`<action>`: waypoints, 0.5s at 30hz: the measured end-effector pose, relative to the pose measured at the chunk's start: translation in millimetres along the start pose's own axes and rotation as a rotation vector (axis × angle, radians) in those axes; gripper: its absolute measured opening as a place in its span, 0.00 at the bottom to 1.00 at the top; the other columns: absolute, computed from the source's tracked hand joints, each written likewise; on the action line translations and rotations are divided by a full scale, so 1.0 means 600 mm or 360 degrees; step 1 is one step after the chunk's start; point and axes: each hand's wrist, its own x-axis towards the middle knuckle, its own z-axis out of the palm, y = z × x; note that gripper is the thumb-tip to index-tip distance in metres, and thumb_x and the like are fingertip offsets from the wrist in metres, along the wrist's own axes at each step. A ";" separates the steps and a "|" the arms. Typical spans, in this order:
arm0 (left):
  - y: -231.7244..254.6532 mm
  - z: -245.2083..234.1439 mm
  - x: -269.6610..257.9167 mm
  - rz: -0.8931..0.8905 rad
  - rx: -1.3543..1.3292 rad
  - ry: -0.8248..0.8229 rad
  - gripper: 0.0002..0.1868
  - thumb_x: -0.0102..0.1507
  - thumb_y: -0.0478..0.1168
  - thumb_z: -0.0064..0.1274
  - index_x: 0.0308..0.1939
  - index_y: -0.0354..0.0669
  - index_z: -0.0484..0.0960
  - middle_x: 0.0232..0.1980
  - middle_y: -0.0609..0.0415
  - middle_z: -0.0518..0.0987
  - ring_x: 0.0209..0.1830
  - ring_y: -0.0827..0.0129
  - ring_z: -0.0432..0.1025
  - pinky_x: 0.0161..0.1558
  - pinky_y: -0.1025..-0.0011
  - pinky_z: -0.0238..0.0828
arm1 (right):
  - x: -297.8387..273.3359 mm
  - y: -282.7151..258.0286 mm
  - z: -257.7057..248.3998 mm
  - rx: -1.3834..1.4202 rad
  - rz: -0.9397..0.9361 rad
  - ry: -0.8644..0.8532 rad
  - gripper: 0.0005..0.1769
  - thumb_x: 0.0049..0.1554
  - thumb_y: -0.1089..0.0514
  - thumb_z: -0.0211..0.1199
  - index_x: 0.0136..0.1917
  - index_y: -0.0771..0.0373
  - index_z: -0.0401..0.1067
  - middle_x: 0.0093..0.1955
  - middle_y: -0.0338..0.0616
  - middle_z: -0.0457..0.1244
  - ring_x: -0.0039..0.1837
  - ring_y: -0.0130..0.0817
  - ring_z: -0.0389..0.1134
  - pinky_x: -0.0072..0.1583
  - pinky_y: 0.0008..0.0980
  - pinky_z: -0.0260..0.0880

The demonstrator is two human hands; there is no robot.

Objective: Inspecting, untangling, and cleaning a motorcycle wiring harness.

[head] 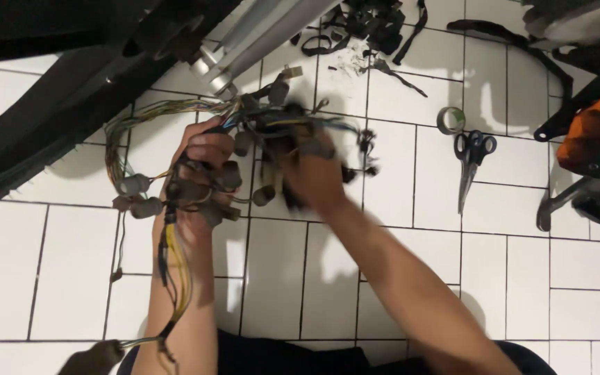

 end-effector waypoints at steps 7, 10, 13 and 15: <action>-0.014 -0.039 0.011 0.0730 0.0157 0.0240 0.10 0.72 0.40 0.44 0.44 0.35 0.74 0.35 0.59 0.71 0.32 0.76 0.73 0.30 0.83 0.74 | -0.190 0.079 -0.090 -0.0268 -0.0829 -0.0448 0.31 0.51 0.53 0.68 0.66 0.65 0.69 0.62 0.58 0.64 0.61 0.58 0.65 0.60 0.52 0.68; -0.012 -0.065 0.018 0.0903 0.0236 0.0204 0.08 0.72 0.38 0.46 0.46 0.34 0.72 0.37 0.59 0.71 0.34 0.77 0.72 0.32 0.85 0.74 | -0.067 0.118 -0.090 -0.0520 -0.0318 -0.0368 0.23 0.57 0.52 0.66 0.62 0.66 0.72 0.64 0.59 0.64 0.58 0.60 0.66 0.59 0.53 0.70; -0.010 -0.064 0.013 0.0860 0.0286 0.0139 0.06 0.73 0.38 0.47 0.45 0.37 0.72 0.37 0.60 0.70 0.35 0.78 0.71 0.33 0.84 0.74 | 0.009 0.133 -0.104 -0.0536 0.0184 -0.0367 0.20 0.60 0.51 0.66 0.59 0.66 0.75 0.64 0.63 0.63 0.56 0.63 0.67 0.57 0.52 0.69; -0.025 -0.073 -0.001 0.0858 0.0254 0.0152 0.07 0.73 0.38 0.47 0.45 0.38 0.72 0.37 0.60 0.70 0.34 0.78 0.71 0.33 0.84 0.74 | -0.030 0.123 -0.150 -0.0526 0.0169 -0.0320 0.20 0.60 0.52 0.67 0.60 0.67 0.75 0.64 0.63 0.63 0.57 0.64 0.66 0.58 0.52 0.69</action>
